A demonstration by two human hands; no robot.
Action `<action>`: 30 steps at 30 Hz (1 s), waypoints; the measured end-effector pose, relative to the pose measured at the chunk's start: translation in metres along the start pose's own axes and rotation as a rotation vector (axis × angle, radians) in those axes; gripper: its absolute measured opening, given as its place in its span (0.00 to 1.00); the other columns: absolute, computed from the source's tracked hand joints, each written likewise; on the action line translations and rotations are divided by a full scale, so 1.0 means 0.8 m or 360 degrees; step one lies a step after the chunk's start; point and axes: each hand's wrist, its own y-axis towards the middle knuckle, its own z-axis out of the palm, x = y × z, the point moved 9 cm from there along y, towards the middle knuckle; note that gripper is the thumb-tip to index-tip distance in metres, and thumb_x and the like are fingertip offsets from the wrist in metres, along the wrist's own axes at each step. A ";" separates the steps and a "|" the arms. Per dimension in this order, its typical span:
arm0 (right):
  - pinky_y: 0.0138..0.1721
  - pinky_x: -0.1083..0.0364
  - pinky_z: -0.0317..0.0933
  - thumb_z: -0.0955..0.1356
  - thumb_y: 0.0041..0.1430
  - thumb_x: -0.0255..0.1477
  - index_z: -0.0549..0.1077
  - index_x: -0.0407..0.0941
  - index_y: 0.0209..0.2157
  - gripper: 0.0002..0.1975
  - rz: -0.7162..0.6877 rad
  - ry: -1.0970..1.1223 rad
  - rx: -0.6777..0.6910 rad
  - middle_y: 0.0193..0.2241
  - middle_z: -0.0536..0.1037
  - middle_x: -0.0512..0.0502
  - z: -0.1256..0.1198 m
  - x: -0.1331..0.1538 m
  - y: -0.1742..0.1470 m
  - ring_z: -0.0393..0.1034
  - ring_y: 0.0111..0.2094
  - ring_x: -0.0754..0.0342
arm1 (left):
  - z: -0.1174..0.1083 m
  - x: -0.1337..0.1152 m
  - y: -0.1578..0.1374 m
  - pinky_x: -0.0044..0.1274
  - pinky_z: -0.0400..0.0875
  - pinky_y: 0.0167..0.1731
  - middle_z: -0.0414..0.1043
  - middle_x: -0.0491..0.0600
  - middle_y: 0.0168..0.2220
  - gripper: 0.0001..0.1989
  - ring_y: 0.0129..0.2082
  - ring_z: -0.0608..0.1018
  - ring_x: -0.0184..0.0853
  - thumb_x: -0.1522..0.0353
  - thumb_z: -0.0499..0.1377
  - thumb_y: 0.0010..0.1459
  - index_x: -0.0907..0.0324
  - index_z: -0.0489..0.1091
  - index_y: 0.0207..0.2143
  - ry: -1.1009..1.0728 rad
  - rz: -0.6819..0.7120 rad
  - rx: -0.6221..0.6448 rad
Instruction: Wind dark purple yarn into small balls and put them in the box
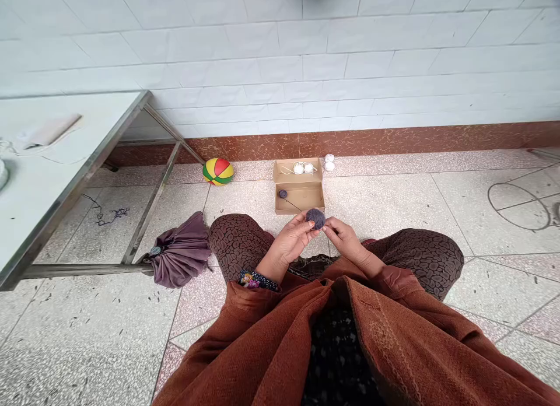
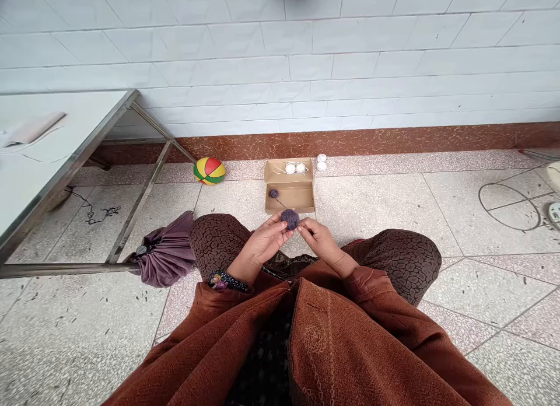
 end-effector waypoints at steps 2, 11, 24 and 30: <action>0.36 0.55 0.63 0.64 0.69 0.40 0.72 0.46 0.35 0.14 -0.0115 -0.0030 0.0106 0.29 0.75 0.48 0.003 0.015 -0.002 0.69 0.31 0.54 | -0.009 -0.001 0.003 0.23 0.68 0.43 0.76 0.49 0.46 0.20 0.41 0.76 0.30 0.72 0.71 0.47 0.58 0.76 0.45 0.0062 0.0047 -0.0062; 0.37 0.53 0.65 0.66 0.68 0.37 0.76 0.47 0.35 0.11 -0.0301 -0.0061 0.0101 0.30 0.76 0.47 -0.033 0.059 0.011 0.70 0.32 0.53 | -0.016 -0.011 0.003 0.25 0.65 0.41 0.73 0.46 0.38 0.28 0.35 0.73 0.31 0.71 0.70 0.44 0.58 0.67 0.50 0.0957 0.0258 -0.0111; 0.38 0.53 0.65 0.62 0.70 0.40 0.72 0.47 0.35 0.15 -0.0112 -0.0135 0.0094 0.29 0.75 0.48 0.011 -0.009 0.044 0.70 0.33 0.51 | -0.004 -0.030 0.026 0.23 0.68 0.39 0.75 0.49 0.41 0.20 0.39 0.75 0.31 0.69 0.72 0.45 0.60 0.74 0.41 0.0091 0.0145 0.0000; 0.39 0.53 0.66 0.62 0.72 0.37 0.74 0.47 0.37 0.13 -0.0464 -0.0361 0.0438 0.32 0.76 0.46 0.034 0.036 0.021 0.71 0.34 0.52 | -0.048 -0.035 0.044 0.23 0.66 0.41 0.76 0.47 0.38 0.23 0.37 0.74 0.29 0.70 0.72 0.41 0.60 0.74 0.42 0.0356 0.0310 -0.0335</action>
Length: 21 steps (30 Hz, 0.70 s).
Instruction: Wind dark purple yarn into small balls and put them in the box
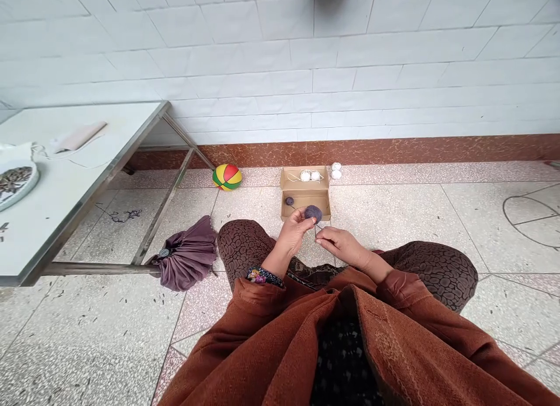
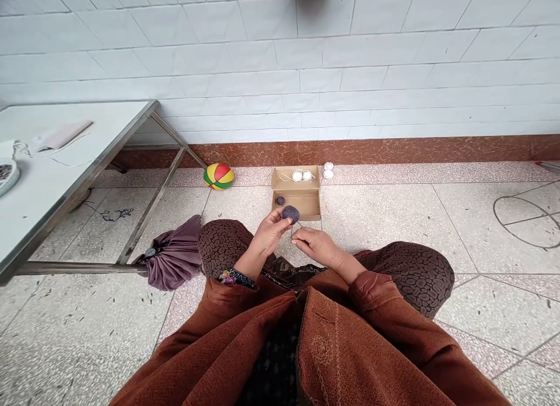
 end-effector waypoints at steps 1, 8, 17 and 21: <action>0.38 0.54 0.66 0.62 0.72 0.37 0.74 0.47 0.38 0.13 -0.0050 -0.0011 0.0008 0.32 0.76 0.46 -0.005 0.009 0.001 0.71 0.34 0.52 | -0.002 0.000 0.001 0.24 0.66 0.43 0.76 0.47 0.38 0.23 0.37 0.74 0.30 0.70 0.72 0.41 0.61 0.74 0.43 0.0095 0.0047 -0.0021; 0.39 0.53 0.64 0.65 0.69 0.37 0.75 0.47 0.35 0.12 0.0140 0.0051 -0.0508 0.31 0.76 0.46 -0.084 -0.008 0.023 0.71 0.35 0.51 | 0.031 0.010 -0.016 0.26 0.66 0.43 0.75 0.48 0.40 0.31 0.38 0.74 0.32 0.69 0.72 0.43 0.57 0.70 0.52 0.0220 0.0052 0.0331; 0.32 0.56 0.60 0.64 0.65 0.43 0.70 0.47 0.31 0.15 0.0597 0.0386 -0.0498 0.25 0.71 0.52 -0.032 -0.079 0.008 0.65 0.28 0.54 | 0.048 0.005 -0.031 0.22 0.67 0.39 0.75 0.50 0.47 0.24 0.41 0.74 0.31 0.68 0.72 0.45 0.57 0.75 0.47 -0.0190 -0.0154 0.0385; 0.36 0.53 0.63 0.63 0.67 0.42 0.73 0.48 0.35 0.14 0.0447 0.0258 -0.0344 0.28 0.75 0.48 -0.011 -0.062 0.001 0.69 0.32 0.51 | 0.031 0.007 -0.024 0.22 0.66 0.39 0.76 0.48 0.40 0.21 0.38 0.75 0.30 0.70 0.72 0.43 0.60 0.75 0.41 -0.0245 -0.0161 0.0201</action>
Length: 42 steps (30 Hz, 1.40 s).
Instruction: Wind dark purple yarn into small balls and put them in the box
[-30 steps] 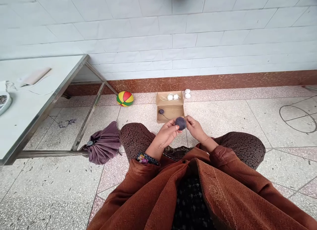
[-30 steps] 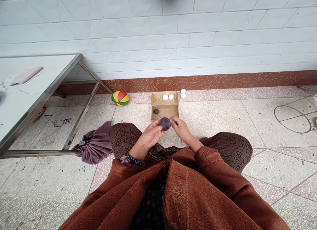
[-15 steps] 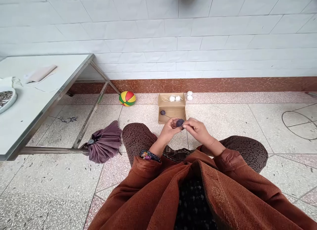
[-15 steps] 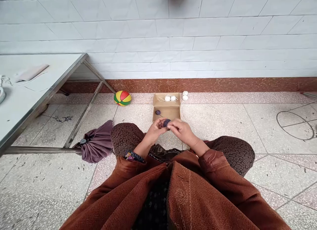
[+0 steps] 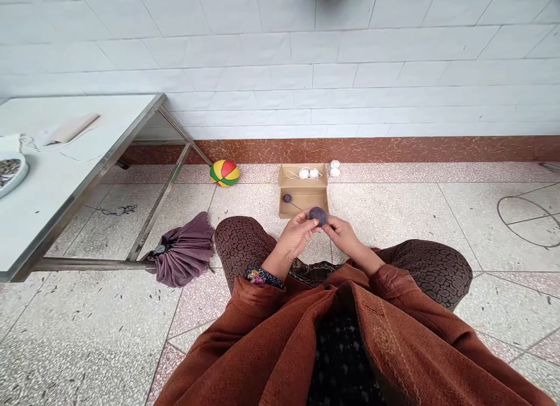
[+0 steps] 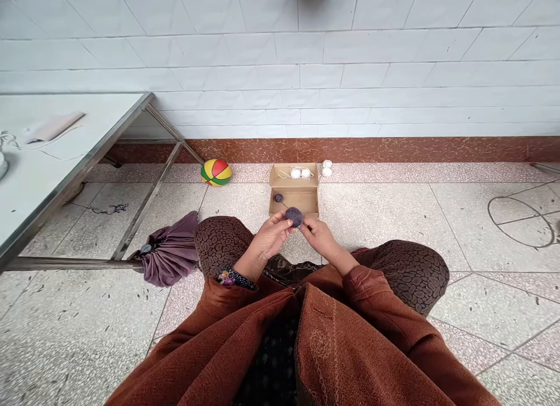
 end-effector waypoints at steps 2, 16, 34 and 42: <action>0.39 0.52 0.64 0.62 0.69 0.40 0.74 0.47 0.36 0.14 -0.0103 -0.0054 0.0093 0.31 0.77 0.46 0.005 0.013 -0.007 0.71 0.34 0.50 | -0.003 -0.001 0.000 0.23 0.67 0.40 0.76 0.48 0.39 0.20 0.38 0.75 0.30 0.71 0.72 0.42 0.60 0.75 0.41 -0.0018 0.0019 -0.0011; 0.34 0.53 0.63 0.65 0.70 0.39 0.78 0.48 0.36 0.14 -0.0472 -0.0335 0.0190 0.28 0.74 0.46 -0.069 0.106 -0.002 0.69 0.30 0.52 | 0.001 -0.007 -0.012 0.23 0.66 0.38 0.75 0.50 0.47 0.26 0.40 0.74 0.33 0.69 0.68 0.47 0.56 0.75 0.51 0.0506 0.0120 0.0052; 0.39 0.52 0.66 0.64 0.69 0.35 0.76 0.47 0.35 0.11 -0.0214 -0.0162 0.0085 0.32 0.77 0.46 -0.027 0.016 -0.005 0.72 0.35 0.51 | -0.005 0.000 -0.008 0.21 0.65 0.32 0.74 0.48 0.40 0.19 0.35 0.73 0.30 0.66 0.70 0.43 0.60 0.71 0.38 0.0240 -0.0028 -0.0043; 0.37 0.54 0.67 0.65 0.70 0.36 0.78 0.49 0.40 0.11 -0.0459 -0.0313 0.0401 0.34 0.79 0.45 -0.020 0.073 -0.005 0.74 0.35 0.51 | -0.012 -0.025 0.012 0.24 0.67 0.37 0.74 0.46 0.36 0.18 0.35 0.74 0.32 0.67 0.69 0.45 0.59 0.70 0.39 0.0534 0.0267 -0.0215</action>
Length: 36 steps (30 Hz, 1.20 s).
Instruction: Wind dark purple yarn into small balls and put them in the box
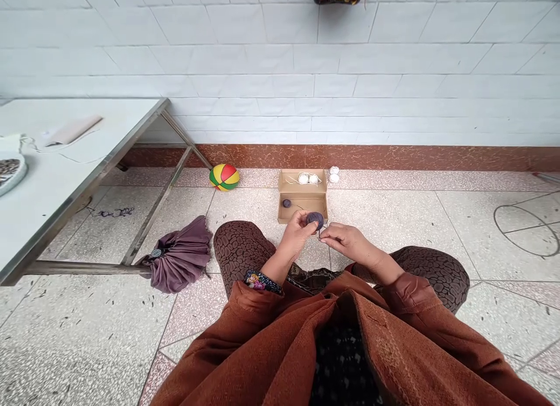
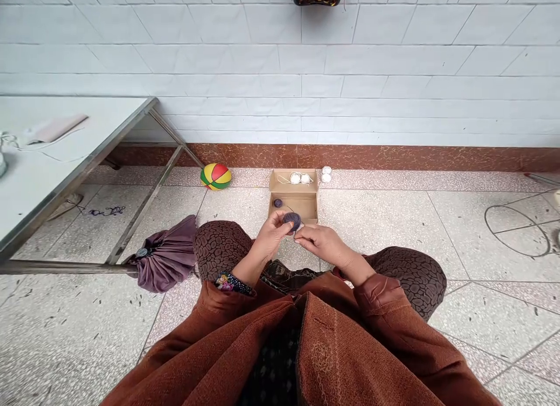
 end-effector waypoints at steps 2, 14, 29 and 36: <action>0.37 0.54 0.66 0.65 0.70 0.36 0.78 0.49 0.41 0.11 -0.0071 -0.0025 -0.0012 0.34 0.79 0.45 -0.013 0.012 0.007 0.74 0.35 0.51 | -0.001 -0.010 0.004 0.25 0.66 0.39 0.73 0.46 0.35 0.19 0.35 0.73 0.31 0.70 0.69 0.43 0.59 0.70 0.38 0.0173 0.0097 -0.0021; 0.37 0.54 0.65 0.63 0.69 0.38 0.75 0.47 0.35 0.13 0.0344 0.0269 -0.0366 0.30 0.77 0.49 -0.037 -0.067 0.019 0.72 0.33 0.52 | 0.053 -0.014 -0.010 0.24 0.70 0.36 0.75 0.51 0.44 0.24 0.38 0.76 0.33 0.66 0.71 0.46 0.57 0.73 0.46 -0.0584 -0.0233 0.0512; 0.35 0.55 0.63 0.63 0.72 0.39 0.78 0.48 0.40 0.14 -0.0236 -0.0097 0.0015 0.31 0.76 0.46 -0.055 -0.036 0.053 0.71 0.32 0.53 | 0.017 -0.009 0.032 0.20 0.64 0.32 0.75 0.50 0.41 0.17 0.34 0.73 0.28 0.69 0.68 0.47 0.61 0.76 0.42 -0.0245 -0.0160 0.0057; 0.35 0.55 0.64 0.65 0.68 0.39 0.74 0.46 0.34 0.13 0.0007 0.0326 -0.0196 0.29 0.76 0.48 -0.042 -0.103 0.089 0.71 0.31 0.53 | 0.031 -0.007 0.034 0.22 0.66 0.33 0.74 0.50 0.44 0.21 0.35 0.74 0.30 0.69 0.69 0.47 0.58 0.75 0.45 -0.0469 -0.0261 0.0258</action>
